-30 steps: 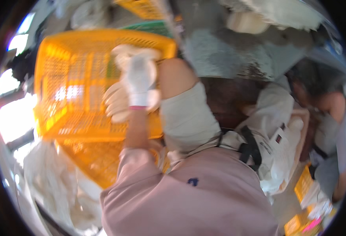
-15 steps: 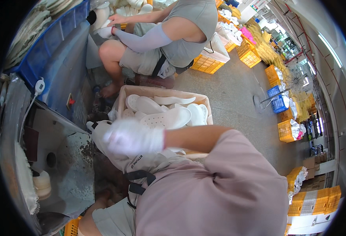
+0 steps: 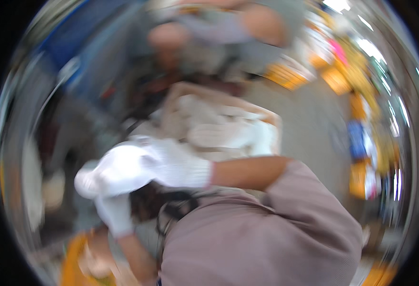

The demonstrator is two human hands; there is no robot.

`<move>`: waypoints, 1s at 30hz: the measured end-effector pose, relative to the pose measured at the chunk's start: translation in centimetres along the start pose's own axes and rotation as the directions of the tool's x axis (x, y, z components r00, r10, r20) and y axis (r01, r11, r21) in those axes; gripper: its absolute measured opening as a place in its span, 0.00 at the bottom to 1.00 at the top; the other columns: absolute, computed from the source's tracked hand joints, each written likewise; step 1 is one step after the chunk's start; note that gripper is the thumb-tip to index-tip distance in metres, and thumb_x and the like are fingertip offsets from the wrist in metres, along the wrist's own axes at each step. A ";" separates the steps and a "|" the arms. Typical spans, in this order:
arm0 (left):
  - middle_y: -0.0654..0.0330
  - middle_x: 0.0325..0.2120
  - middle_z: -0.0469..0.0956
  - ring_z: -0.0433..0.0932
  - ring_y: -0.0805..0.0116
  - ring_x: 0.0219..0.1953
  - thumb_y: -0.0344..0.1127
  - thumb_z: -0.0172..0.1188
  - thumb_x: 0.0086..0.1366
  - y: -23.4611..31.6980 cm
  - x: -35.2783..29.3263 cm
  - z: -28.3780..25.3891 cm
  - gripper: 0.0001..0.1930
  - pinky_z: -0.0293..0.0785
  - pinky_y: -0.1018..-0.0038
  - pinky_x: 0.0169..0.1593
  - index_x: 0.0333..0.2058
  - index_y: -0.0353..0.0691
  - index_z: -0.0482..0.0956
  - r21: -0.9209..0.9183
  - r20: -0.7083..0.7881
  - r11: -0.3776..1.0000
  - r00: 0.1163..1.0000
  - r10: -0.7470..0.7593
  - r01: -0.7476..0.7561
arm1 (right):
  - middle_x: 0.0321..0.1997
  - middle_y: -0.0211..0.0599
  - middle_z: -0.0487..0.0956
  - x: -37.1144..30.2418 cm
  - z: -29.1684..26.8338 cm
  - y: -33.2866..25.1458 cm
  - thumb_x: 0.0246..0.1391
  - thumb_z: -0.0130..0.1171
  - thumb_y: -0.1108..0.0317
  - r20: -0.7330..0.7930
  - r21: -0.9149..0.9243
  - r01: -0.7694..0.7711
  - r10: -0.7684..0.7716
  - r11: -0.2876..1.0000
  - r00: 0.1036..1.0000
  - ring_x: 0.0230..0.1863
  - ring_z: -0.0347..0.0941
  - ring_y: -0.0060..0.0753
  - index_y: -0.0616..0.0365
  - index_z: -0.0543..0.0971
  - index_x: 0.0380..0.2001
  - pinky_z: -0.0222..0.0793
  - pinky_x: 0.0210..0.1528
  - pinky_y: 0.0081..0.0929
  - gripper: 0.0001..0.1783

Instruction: The person repeatedly scrubs white slipper-like items with a brush and places them into a yellow basket. The person handles the items one at a time, scrubbing the soles and sides before depositing them.

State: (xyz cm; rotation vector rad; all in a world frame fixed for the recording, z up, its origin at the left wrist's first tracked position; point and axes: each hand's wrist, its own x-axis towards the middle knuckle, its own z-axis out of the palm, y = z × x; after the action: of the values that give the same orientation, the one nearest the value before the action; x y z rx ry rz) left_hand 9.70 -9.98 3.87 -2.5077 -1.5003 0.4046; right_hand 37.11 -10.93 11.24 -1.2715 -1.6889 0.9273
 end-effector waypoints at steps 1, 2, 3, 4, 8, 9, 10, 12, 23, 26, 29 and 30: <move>0.51 0.67 0.71 0.72 0.56 0.66 0.46 0.53 0.80 0.9 1.6 0.8 0.27 0.66 0.59 0.72 0.70 0.36 0.68 -0.496 0.048 0.840 0.974 -0.224 0.217 | 0.64 0.58 0.79 -1.1 1.3 -0.7 0.69 0.52 0.63 0.087 0.066 0.047 -0.053 0.997 0.995 0.67 0.76 0.55 0.68 0.73 0.66 0.69 0.72 0.45 0.27; 0.52 0.64 0.73 0.74 0.58 0.64 0.44 0.53 0.80 1.6 3.7 1.0 0.25 0.68 0.61 0.70 0.68 0.35 0.70 -0.924 0.187 0.240 0.900 -0.394 0.297 | 0.65 0.57 0.78 -1.6 2.7 -2.0 0.70 0.52 0.63 0.146 0.386 -0.062 0.005 0.920 0.989 0.68 0.75 0.51 0.69 0.70 0.68 0.68 0.72 0.44 0.29; 0.53 0.61 0.76 0.76 0.60 0.61 0.42 0.54 0.80 1.7 5.1 0.8 0.24 0.70 0.63 0.68 0.67 0.35 0.72 -0.922 0.357 -0.301 0.830 -0.429 0.242 | 0.66 0.56 0.77 -1.8 3.4 -3.1 0.71 0.52 0.63 0.134 0.500 -0.140 0.084 0.854 0.987 0.69 0.74 0.48 0.71 0.67 0.70 0.68 0.72 0.42 0.31; 0.54 0.58 0.78 0.78 0.62 0.58 0.40 0.55 0.79 2.5 5.9 0.2 0.22 0.73 0.65 0.66 0.65 0.35 0.73 -0.665 0.454 -0.746 0.775 -0.439 -0.034 | 0.67 0.56 0.77 -1.5 4.4 -4.5 0.72 0.53 0.63 0.121 0.610 -0.202 0.162 0.766 0.979 0.69 0.74 0.45 0.72 0.64 0.72 0.68 0.72 0.41 0.32; 0.54 0.58 0.81 0.80 0.59 0.58 0.39 0.56 0.78 0.2 11.9 -1.7 0.20 0.75 0.63 0.65 0.64 0.37 0.75 -0.221 0.425 -0.817 0.702 -0.572 -0.532 | 0.63 0.56 0.77 5.4 3.9 -6.6 0.73 0.54 0.67 -0.009 -0.054 -0.107 0.107 0.993 0.994 0.61 0.78 0.47 0.71 0.67 0.69 0.77 0.59 0.42 0.27; 0.54 0.58 0.81 0.80 0.57 0.58 0.39 0.57 0.78 -1.3 13.7 -1.2 0.20 0.75 0.61 0.65 0.63 0.37 0.75 -0.148 0.472 -0.822 0.691 -0.547 -0.550 | 0.60 0.61 0.78 7.7 4.3 -6.1 0.72 0.53 0.67 0.042 -0.245 0.039 -0.030 0.969 0.999 0.56 0.78 0.57 0.69 0.69 0.65 0.77 0.54 0.45 0.24; 0.53 0.59 0.81 0.80 0.53 0.59 0.40 0.56 0.78 -3.0 14.3 -0.5 0.20 0.74 0.59 0.66 0.63 0.37 0.75 -0.076 0.479 -0.861 0.739 -0.474 -0.503 | 0.56 0.65 0.78 10.3 5.3 -5.8 0.70 0.53 0.68 0.115 -0.294 0.145 -0.115 0.945 0.987 0.50 0.79 0.67 0.68 0.72 0.62 0.78 0.49 0.47 0.22; 0.53 0.58 0.81 0.80 0.54 0.59 0.41 0.54 0.79 -5.9 15.5 2.2 0.21 0.75 0.60 0.66 0.63 0.37 0.75 -0.411 0.281 -0.786 0.755 -0.592 -0.462 | 0.48 0.63 0.80 14.6 7.1 -4.3 0.65 0.55 0.70 0.200 -0.396 0.406 -0.354 0.823 0.914 0.46 0.78 0.71 0.65 0.78 0.52 0.77 0.45 0.51 0.15; 0.57 0.60 0.79 0.77 0.71 0.59 0.37 0.73 0.64 -11.2 -0.2 0.6 0.38 0.72 0.69 0.65 0.69 0.28 0.70 -0.902 0.325 -0.385 0.896 -0.303 0.197 | 0.43 0.63 0.82 23.6 11.2 0.1 0.54 0.60 0.57 0.360 -0.380 0.321 -0.181 0.867 0.915 0.48 0.78 0.71 0.64 0.81 0.38 0.75 0.48 0.56 0.19; 0.61 0.49 0.83 0.81 0.69 0.48 0.31 0.72 0.65 -6.2 4.5 -1.8 0.30 0.79 0.74 0.53 0.64 0.32 0.74 -0.765 0.273 -0.642 0.872 -0.407 -0.060 | 0.46 0.66 0.82 21.7 10.7 -2.6 0.57 0.56 0.54 0.305 -0.312 0.092 0.007 0.946 0.952 0.52 0.77 0.72 0.67 0.80 0.44 0.74 0.52 0.56 0.24; 0.58 0.47 0.84 0.82 0.68 0.45 0.31 0.69 0.69 -2.8 10.4 -2.4 0.21 0.81 0.72 0.47 0.58 0.34 0.79 -0.345 0.387 -0.796 0.698 -0.603 -0.497 | 0.50 0.64 0.79 16.9 7.6 -5.2 0.53 0.62 0.62 0.409 -0.397 0.118 0.061 0.910 0.910 0.51 0.78 0.69 0.65 0.77 0.54 0.76 0.54 0.49 0.26; 0.57 0.48 0.84 0.82 0.68 0.45 0.32 0.69 0.69 -2.3 12.0 -2.5 0.21 0.82 0.72 0.47 0.58 0.33 0.79 -0.324 0.422 -0.769 0.643 -0.639 -0.551 | 0.53 0.60 0.80 15.3 6.7 -5.0 0.53 0.63 0.65 0.348 -0.359 0.085 0.048 0.929 0.936 0.52 0.81 0.59 0.63 0.72 0.62 0.78 0.55 0.44 0.33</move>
State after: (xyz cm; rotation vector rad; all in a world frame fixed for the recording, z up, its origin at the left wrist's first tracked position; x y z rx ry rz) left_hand 13.99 1.62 5.31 0.1604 0.8445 1.7723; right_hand 26.60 2.25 15.65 -1.3859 -2.2375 0.8902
